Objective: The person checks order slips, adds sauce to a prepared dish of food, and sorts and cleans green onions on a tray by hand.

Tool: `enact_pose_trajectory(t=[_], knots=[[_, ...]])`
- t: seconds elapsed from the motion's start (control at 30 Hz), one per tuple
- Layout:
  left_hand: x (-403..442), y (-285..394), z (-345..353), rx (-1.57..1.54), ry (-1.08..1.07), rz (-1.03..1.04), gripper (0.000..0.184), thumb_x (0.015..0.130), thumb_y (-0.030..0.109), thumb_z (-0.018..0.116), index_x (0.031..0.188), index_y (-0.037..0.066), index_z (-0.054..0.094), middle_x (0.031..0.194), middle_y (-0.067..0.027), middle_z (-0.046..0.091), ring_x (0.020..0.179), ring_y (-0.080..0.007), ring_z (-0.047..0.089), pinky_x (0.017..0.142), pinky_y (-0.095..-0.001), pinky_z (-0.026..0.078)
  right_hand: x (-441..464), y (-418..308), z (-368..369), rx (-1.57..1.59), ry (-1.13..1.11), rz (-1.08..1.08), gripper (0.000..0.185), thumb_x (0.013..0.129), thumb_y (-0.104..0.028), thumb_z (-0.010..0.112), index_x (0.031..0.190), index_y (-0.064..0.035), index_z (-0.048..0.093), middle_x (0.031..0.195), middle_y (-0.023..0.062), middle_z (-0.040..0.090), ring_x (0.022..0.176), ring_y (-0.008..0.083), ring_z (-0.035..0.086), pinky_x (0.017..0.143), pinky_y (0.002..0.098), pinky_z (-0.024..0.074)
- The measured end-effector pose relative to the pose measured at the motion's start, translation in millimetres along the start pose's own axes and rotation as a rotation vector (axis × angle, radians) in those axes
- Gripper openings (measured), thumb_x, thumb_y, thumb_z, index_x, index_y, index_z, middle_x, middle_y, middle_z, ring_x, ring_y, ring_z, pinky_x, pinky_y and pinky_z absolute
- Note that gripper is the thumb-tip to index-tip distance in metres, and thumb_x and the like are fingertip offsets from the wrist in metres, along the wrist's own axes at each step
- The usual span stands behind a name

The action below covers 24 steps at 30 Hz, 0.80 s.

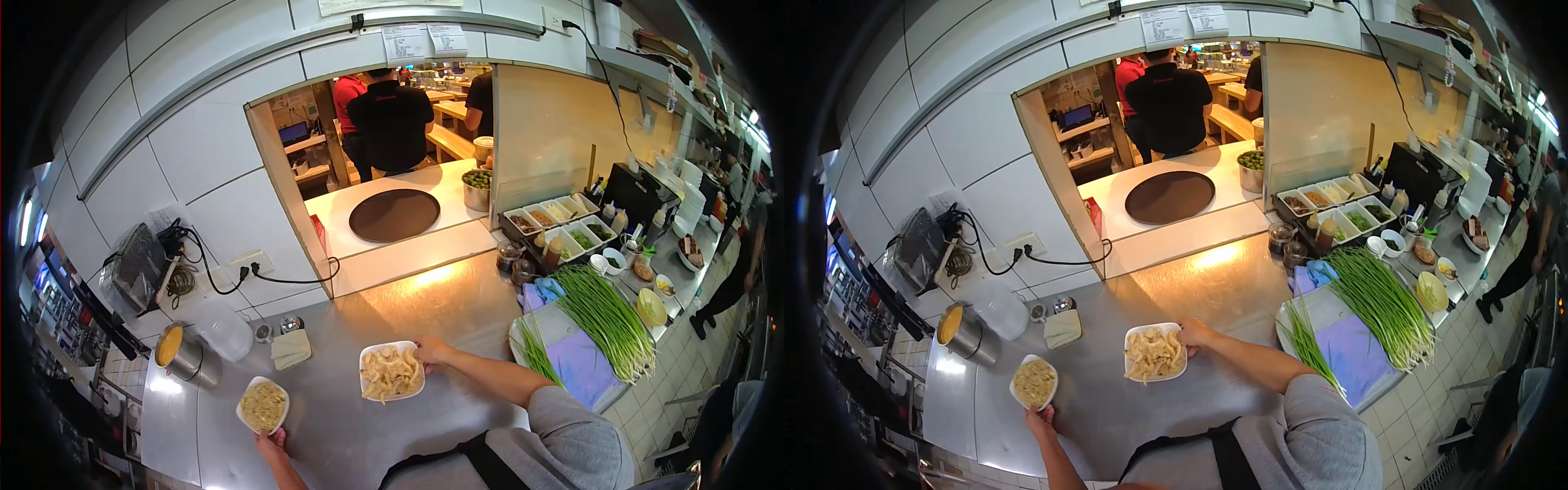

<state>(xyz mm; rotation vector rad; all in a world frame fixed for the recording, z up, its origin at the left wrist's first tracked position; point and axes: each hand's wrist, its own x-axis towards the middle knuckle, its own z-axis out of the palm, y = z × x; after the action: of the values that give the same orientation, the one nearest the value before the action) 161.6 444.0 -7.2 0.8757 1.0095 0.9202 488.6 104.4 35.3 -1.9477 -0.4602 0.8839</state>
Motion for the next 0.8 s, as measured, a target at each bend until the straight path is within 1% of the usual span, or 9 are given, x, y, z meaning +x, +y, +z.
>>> enact_pose_trajectory(t=[0.07, 0.17, 0.37, 0.47, 0.5, 0.6, 0.73, 0.77, 0.8], knots=[[-14, -13, 19, 0.044, -0.130, -0.027, 0.038, 0.076, 0.008, 0.044, 0.114, 0.008, 0.046, 0.084, -0.0108, 0.059, 0.060, -0.0192, 0.060, 0.053, -0.0285, 0.053, 19, 2, -24, 0.030, 0.000, 0.043, 0.033, 0.081, -0.008, 0.049, 0.113, -0.0013, 0.049, 0.079, 0.0158, 0.062, 0.054, 0.0219, 0.062, 0.043, 0.0325, 0.0522], [-25, -36, 68, 0.031, -0.279, -0.140, 0.044, 0.075, 0.005, 0.043, 0.119, 0.008, 0.047, 0.089, -0.0130, 0.062, 0.059, -0.0228, 0.062, 0.052, -0.0334, 0.055, 47, 16, -64, 0.173, 0.136, 0.056, 0.032, 0.080, -0.007, 0.048, 0.111, -0.0003, 0.050, 0.075, 0.0168, 0.063, 0.050, 0.0214, 0.061, 0.039, 0.0314, 0.0516], [-56, -75, 212, 0.039, -0.516, -0.203, 0.042, 0.079, 0.004, 0.044, 0.121, 0.005, 0.044, 0.094, -0.0141, 0.061, 0.066, -0.0246, 0.063, 0.058, -0.0339, 0.056, 72, 11, -153, 0.336, 0.331, 0.070, 0.026, 0.082, -0.002, 0.045, 0.107, 0.0057, 0.045, 0.070, 0.0198, 0.061, 0.051, 0.0259, 0.063, 0.040, 0.0358, 0.0534], [-52, -101, 283, 0.066, -0.624, -0.204, 0.037, 0.082, 0.006, 0.043, 0.119, 0.005, 0.045, 0.093, -0.0141, 0.061, 0.066, -0.0234, 0.063, 0.058, -0.0333, 0.056, 118, 40, -193, 0.418, 0.370, 0.109, 0.028, 0.081, -0.006, 0.048, 0.106, 0.0058, 0.048, 0.075, 0.0182, 0.062, 0.053, 0.0248, 0.063, 0.041, 0.0358, 0.0537], [-49, -109, 305, 0.073, -0.650, -0.199, 0.036, 0.083, 0.006, 0.042, 0.119, 0.005, 0.046, 0.092, -0.0140, 0.061, 0.067, -0.0228, 0.063, 0.058, -0.0330, 0.056, 128, 44, -201, 0.503, 0.407, 0.120, 0.025, 0.080, -0.006, 0.048, 0.102, 0.0063, 0.051, 0.075, 0.0194, 0.062, 0.052, 0.0251, 0.063, 0.039, 0.0355, 0.0534], [-38, -131, 363, 0.106, -0.732, -0.209, 0.037, 0.084, 0.006, 0.041, 0.121, 0.006, 0.044, 0.093, -0.0139, 0.060, 0.066, -0.0221, 0.063, 0.057, -0.0317, 0.056, 138, 41, -216, 0.593, 0.573, 0.069, 0.024, 0.080, -0.005, 0.048, 0.101, 0.0065, 0.052, 0.075, 0.0194, 0.061, 0.051, 0.0253, 0.062, 0.039, 0.0349, 0.0533], [-31, -154, 416, 0.102, -0.773, -0.210, 0.043, 0.087, 0.011, 0.043, 0.129, 0.010, 0.034, 0.098, -0.0138, 0.058, 0.075, -0.0228, 0.062, 0.064, -0.0335, 0.054, 156, 36, -231, 0.659, 0.633, 0.107, 0.024, 0.082, -0.004, 0.046, 0.104, 0.0035, 0.052, 0.077, 0.0182, 0.062, 0.052, 0.0255, 0.063, 0.039, 0.0338, 0.0539], [-32, -156, 425, 0.088, -0.764, -0.232, 0.047, 0.087, 0.012, 0.045, 0.132, 0.010, 0.029, 0.098, -0.0133, 0.057, 0.078, -0.0235, 0.061, 0.066, -0.0341, 0.053, 158, 38, -235, 0.688, 0.578, 0.021, 0.026, 0.084, -0.004, 0.045, 0.108, 0.0020, 0.043, 0.073, 0.0189, 0.061, 0.050, 0.0285, 0.061, 0.041, 0.0358, 0.0525], [-34, -156, 430, 0.075, -0.752, -0.252, 0.052, 0.087, 0.013, 0.046, 0.134, 0.010, 0.025, 0.099, -0.0128, 0.057, 0.081, -0.0242, 0.061, 0.067, -0.0347, 0.052, 165, 43, -241, 0.675, 0.538, 0.032, 0.028, 0.083, -0.005, 0.045, 0.110, 0.0030, 0.043, 0.076, 0.0203, 0.061, 0.052, 0.0293, 0.062, 0.041, 0.0362, 0.0520]])
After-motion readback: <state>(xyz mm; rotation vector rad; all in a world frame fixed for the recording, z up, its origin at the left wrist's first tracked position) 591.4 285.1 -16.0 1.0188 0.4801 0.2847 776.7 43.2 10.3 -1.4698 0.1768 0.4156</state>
